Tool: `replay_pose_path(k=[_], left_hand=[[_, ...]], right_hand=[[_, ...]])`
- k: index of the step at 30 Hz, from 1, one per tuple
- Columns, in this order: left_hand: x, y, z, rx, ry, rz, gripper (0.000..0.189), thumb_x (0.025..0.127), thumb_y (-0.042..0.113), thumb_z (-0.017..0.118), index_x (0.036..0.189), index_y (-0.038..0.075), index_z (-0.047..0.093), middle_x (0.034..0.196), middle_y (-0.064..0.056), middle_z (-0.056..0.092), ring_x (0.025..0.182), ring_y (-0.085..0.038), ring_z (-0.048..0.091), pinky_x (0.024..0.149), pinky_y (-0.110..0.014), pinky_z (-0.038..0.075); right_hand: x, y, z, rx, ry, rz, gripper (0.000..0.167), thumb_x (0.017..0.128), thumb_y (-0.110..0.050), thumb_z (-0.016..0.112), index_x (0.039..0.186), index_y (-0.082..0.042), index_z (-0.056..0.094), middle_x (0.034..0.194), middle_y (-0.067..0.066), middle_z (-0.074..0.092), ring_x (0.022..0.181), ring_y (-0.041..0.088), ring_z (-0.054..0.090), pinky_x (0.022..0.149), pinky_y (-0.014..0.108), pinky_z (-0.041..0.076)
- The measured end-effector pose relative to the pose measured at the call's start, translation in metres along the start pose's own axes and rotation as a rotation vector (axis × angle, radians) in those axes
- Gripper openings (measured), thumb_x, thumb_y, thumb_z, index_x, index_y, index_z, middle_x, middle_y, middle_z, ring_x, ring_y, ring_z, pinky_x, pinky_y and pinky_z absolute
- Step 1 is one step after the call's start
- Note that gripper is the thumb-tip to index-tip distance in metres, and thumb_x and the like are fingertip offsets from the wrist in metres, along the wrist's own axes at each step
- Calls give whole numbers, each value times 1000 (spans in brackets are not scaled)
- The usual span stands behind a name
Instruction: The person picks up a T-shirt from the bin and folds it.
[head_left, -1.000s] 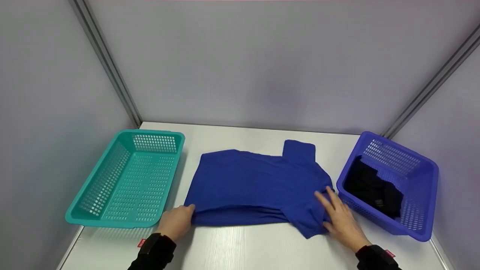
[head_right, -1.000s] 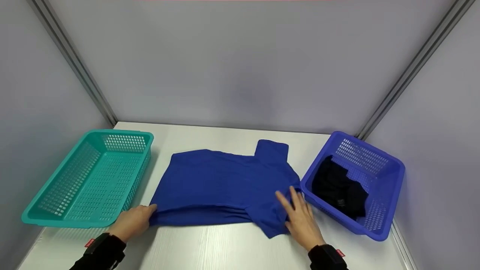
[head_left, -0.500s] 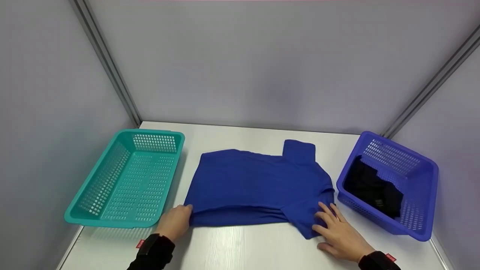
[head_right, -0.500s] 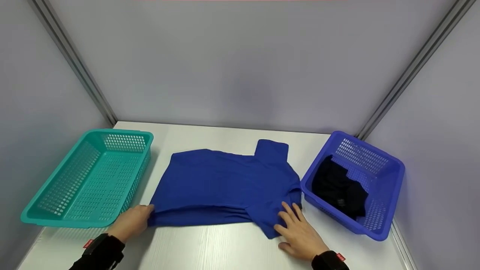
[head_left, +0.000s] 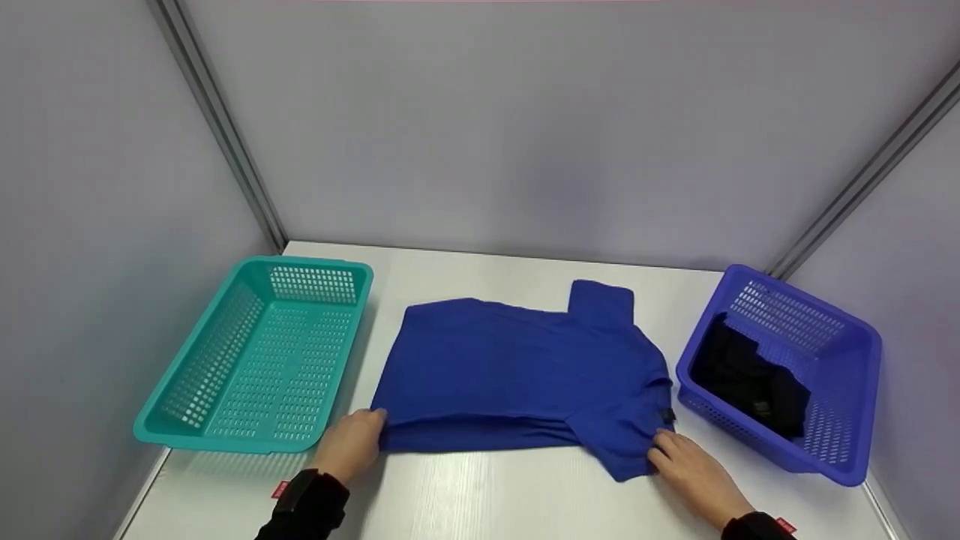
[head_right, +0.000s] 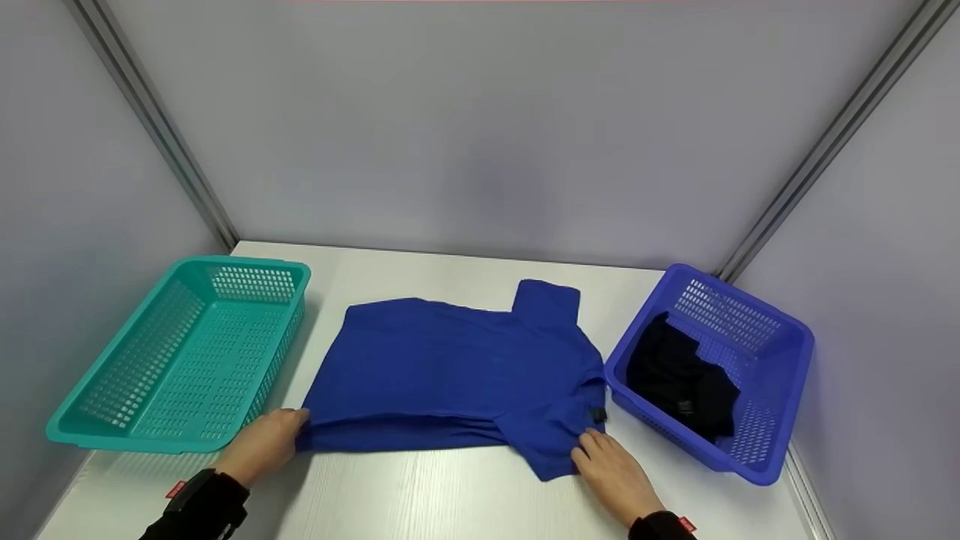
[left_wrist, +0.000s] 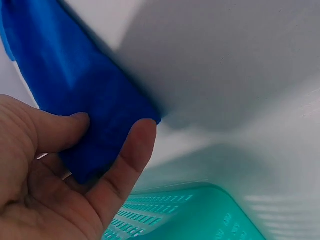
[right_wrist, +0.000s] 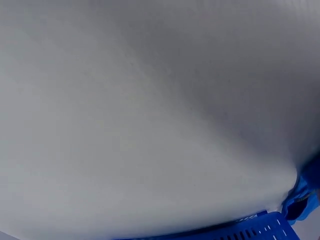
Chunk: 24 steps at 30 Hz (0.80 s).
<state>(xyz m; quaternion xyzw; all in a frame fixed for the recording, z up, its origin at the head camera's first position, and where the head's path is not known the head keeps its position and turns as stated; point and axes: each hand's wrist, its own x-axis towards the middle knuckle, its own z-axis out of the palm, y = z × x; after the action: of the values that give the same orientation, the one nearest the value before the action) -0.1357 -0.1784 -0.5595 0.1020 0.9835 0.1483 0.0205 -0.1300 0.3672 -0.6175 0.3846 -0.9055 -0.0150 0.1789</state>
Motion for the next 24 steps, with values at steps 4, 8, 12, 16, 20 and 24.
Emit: replay_pose_path(k=[4, 8, 12, 16, 20, 24], left_hand=[[-1, 0, 1, 1, 33, 16, 19, 80, -12, 67, 95, -1, 66, 85, -20, 69, 79, -40, 70, 71, -54, 56], [-1, -1, 3, -9, 91, 30, 19, 78, -14, 65, 91, 0, 64, 83, -19, 68, 76, -40, 69, 68, -54, 56], [1, 0, 4, -34, 171, 29, 22, 77, -16, 63, 92, 0, 62, 84, -17, 66, 73, -40, 67, 64, -53, 55], [2, 3, 3, -77, 289, 48, 22, 78, -16, 60, 94, 0, 61, 82, -16, 63, 70, -39, 66, 60, -52, 53], [5, 5, 1, -153, 363, 35, 18, 85, -15, 60, 95, 0, 63, 85, -15, 65, 75, -38, 68, 64, -51, 54], [7, 7, -2, -214, 375, -13, 14, 90, -9, 62, 99, 1, 66, 92, -15, 69, 85, -37, 71, 71, -51, 57]], right_hand=[[6, 1, -4, 78, 173, 110, 20, 83, 2, 60, 100, -7, 65, 106, 11, 67, 100, 30, 67, 89, 41, 53], [16, 2, -14, 238, 283, 291, 32, 77, 13, 76, 102, -5, 67, 100, 6, 70, 93, 24, 69, 88, 24, 50], [27, 3, -31, 444, 316, 461, 26, 83, 15, 72, 103, -2, 68, 101, 8, 74, 97, 12, 69, 89, 7, 43], [35, 3, -54, 736, 270, 600, 16, 93, 9, 64, 103, -4, 64, 110, 9, 75, 98, -3, 64, 83, 6, 43], [42, 5, -78, 946, 202, 662, 8, 100, 2, 59, 106, -3, 60, 108, 6, 70, 92, -2, 60, 76, 16, 49], [46, 10, -101, 1204, 82, 666, 10, 106, -8, 54, 114, -2, 54, 104, -2, 58, 87, 5, 59, 70, 24, 53]])
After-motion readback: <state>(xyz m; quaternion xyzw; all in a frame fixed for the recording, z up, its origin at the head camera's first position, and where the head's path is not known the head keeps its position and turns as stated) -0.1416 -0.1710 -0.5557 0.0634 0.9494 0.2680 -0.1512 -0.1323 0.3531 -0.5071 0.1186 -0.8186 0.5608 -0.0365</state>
